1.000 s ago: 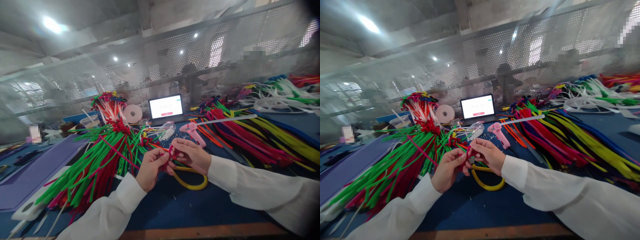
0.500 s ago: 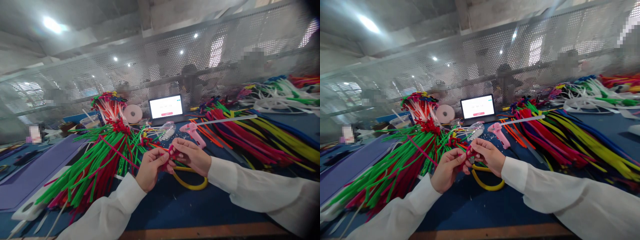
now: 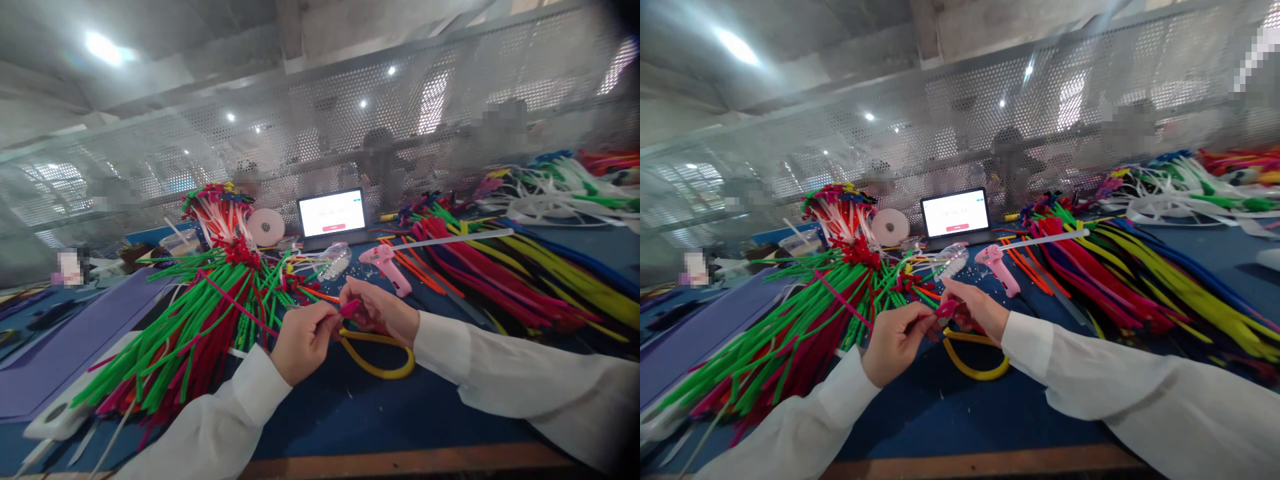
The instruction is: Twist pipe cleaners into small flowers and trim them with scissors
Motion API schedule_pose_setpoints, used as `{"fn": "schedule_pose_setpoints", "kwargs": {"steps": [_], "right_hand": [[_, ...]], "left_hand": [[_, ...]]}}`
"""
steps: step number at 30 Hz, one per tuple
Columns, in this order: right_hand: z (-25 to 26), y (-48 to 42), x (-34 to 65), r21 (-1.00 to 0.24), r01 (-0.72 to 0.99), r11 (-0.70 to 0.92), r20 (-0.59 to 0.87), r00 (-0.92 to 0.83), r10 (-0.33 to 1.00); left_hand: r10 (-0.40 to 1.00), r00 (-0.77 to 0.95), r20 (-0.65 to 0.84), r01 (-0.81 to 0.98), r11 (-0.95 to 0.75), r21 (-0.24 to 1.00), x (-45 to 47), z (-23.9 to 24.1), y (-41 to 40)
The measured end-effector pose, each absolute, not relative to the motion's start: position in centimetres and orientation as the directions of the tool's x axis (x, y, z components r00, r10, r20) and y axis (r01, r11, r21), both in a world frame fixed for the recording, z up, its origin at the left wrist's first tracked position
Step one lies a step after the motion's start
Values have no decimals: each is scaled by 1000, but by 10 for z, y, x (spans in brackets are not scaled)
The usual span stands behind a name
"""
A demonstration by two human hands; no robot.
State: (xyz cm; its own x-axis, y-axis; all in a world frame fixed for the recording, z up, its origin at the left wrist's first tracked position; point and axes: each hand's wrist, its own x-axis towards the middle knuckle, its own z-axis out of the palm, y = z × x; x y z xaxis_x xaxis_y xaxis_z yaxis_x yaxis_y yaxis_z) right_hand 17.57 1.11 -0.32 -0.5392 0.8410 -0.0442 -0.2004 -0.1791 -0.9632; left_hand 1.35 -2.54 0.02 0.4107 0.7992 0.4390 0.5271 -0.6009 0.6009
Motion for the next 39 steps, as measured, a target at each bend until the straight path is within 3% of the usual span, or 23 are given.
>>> {"fn": "schedule_pose_setpoints", "kwargs": {"steps": [4,5,7,10,12,14,15,18,20,22,23,25,27,29,30,32,33,35,37,39], "right_hand": [[-9,14,175,-969,-43,-243,-155,-662,733],[-11,14,174,-970,-60,-235,-132,-681,720],[-13,14,173,-974,-119,-194,-55,-703,709],[-13,13,174,-995,-100,16,83,-711,699],[-9,12,177,-937,-16,349,260,-697,668],[-5,11,181,-703,90,706,479,-673,563],[-3,10,183,-545,134,828,561,-675,479],[1,11,191,-118,186,975,638,-739,218],[1,12,194,-13,216,976,638,-750,175],[1,14,194,-108,204,973,631,-742,225],[0,15,193,-229,188,955,624,-725,293],[-4,17,188,-550,138,823,550,-682,482],[-10,18,183,-814,58,578,372,-713,594],[-15,18,179,-910,1,415,277,-745,607],[-17,18,178,-916,-16,402,278,-748,603],[-17,17,179,-859,-8,512,358,-725,589],[-15,16,180,-788,17,616,429,-702,568],[-9,13,184,-529,123,840,583,-666,465],[-2,11,189,-165,222,961,669,-691,274],[3,10,193,81,276,958,675,-722,151]], "left_hand": [[585,604,541,678,-734,36,4,-8,-20],[555,633,539,677,-735,-38,2,-10,-19],[544,647,534,671,-739,-60,0,-10,-18],[618,573,538,660,-737,143,2,-4,-21],[736,482,475,586,-674,450,6,2,-23],[862,410,299,350,-451,821,11,4,-23],[890,414,189,190,-287,939,14,4,-23],[855,518,-19,-104,85,991,20,2,-21],[830,557,-28,-93,96,991,20,3,-21],[850,522,66,61,-115,992,16,5,-21],[856,493,157,188,-281,941,13,7,-21],[791,474,386,474,-599,645,6,7,-20],[648,541,536,590,-747,308,0,4,-18],[556,594,582,601,-787,138,-3,1,-17],[548,595,588,597,-791,133,-3,0,-17],[634,540,553,567,-760,318,1,1,-18],[718,495,489,519,-696,497,4,3,-19],[865,441,238,303,-393,869,10,5,-20],[872,489,15,97,-71,993,14,7,-19],[845,533,-47,45,27,999,16,7,-19]]}}
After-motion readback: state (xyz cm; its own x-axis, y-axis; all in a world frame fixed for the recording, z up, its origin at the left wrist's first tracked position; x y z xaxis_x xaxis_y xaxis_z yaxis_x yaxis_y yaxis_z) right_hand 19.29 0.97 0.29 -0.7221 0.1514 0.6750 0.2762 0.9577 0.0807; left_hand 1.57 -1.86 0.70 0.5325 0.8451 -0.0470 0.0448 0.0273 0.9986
